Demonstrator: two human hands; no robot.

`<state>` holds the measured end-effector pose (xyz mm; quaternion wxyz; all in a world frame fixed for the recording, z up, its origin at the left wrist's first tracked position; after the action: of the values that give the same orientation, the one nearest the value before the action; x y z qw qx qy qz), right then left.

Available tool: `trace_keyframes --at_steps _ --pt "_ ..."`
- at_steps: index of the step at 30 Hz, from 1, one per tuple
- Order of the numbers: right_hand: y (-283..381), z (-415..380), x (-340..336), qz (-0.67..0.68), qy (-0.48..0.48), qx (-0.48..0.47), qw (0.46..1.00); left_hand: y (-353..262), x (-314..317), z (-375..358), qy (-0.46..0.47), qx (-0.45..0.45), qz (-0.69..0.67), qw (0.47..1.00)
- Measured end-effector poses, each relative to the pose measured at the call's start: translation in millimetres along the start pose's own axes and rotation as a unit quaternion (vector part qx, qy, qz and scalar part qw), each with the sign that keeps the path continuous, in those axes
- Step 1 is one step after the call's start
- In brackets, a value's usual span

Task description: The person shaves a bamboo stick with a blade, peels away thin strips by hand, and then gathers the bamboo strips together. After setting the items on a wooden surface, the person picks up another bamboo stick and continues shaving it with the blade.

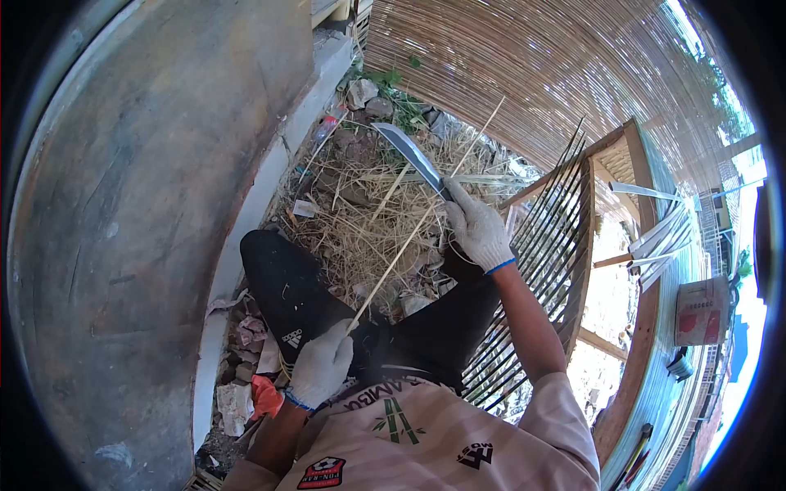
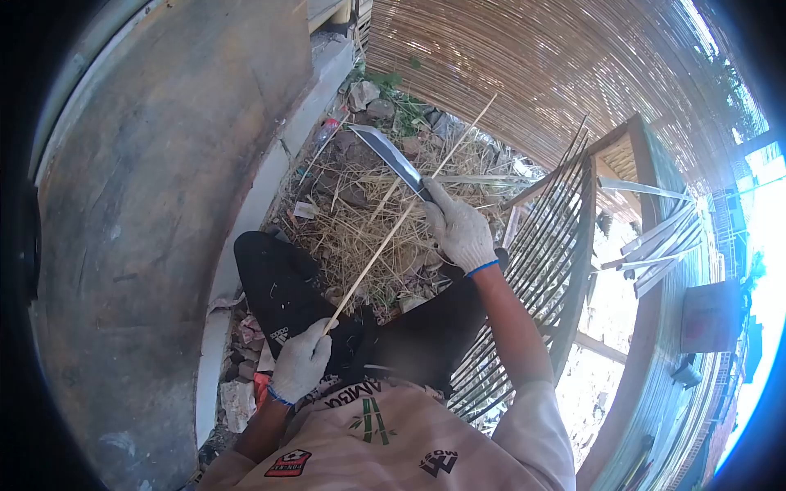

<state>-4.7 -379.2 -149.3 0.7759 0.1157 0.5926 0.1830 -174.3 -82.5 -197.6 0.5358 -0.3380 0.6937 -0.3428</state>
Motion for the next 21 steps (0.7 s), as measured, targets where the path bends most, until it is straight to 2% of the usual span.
trace_keyframes --at_steps 3,6,8,12,14,15,17,19,21 --pt "-1.4 5.3 -12.9 -0.016 -0.005 0.002 1.0 5.0 -1.4 -7.5 -0.018 0.038 0.0 0.999" --pt "-0.8 10.1 -14.8 -0.049 0.043 0.025 0.998 1.7 -8.7 -10.7 -0.03 0.048 -0.011 0.998" --pt "-4.0 13.4 -16.9 -0.048 0.021 0.014 0.999 5.8 -12.9 -13.8 -0.001 -0.003 -0.001 1.0" --pt "-38.2 29.5 -20.1 -0.043 -0.032 0.022 0.998 31.3 -17.1 -30.1 0.024 -0.036 0.014 0.999" --pt "-56.6 39.6 -24.3 -0.067 -0.037 0.034 0.997 41.0 -20.1 -40.8 -0.025 0.057 -0.004 0.998" --pt "-66.7 44.4 -26.6 -0.09 -0.041 0.046 0.994 39.3 -24.9 -41.9 -0.027 0.057 -0.005 0.998" --pt "-79.1 52.3 -32.5 -0.093 -0.064 0.031 0.993 48.6 -23.8 -49.6 0.061 -0.047 0.032 0.996" --pt "-97.0 63.9 -47.3 -0.105 -0.107 0.068 0.986 64.7 -31.4 -63.9 0.076 -0.073 0.029 0.994" --pt "-119.7 73.6 -59.9 -0.1 -0.103 0.108 0.984 84.6 -40.9 -83.8 0.092 -0.099 0.03 0.99"
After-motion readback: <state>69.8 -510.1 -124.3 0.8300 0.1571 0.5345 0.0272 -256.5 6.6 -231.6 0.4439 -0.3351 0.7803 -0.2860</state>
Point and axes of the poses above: each hand's wrist, its own z-axis towards the middle knuckle, its own x-axis out of the palm, y = z × x, the point moved 8 cm from there along z, towards the middle knuckle, and after that the axes turned 10 degrees about -y, right-handed, at the moved point
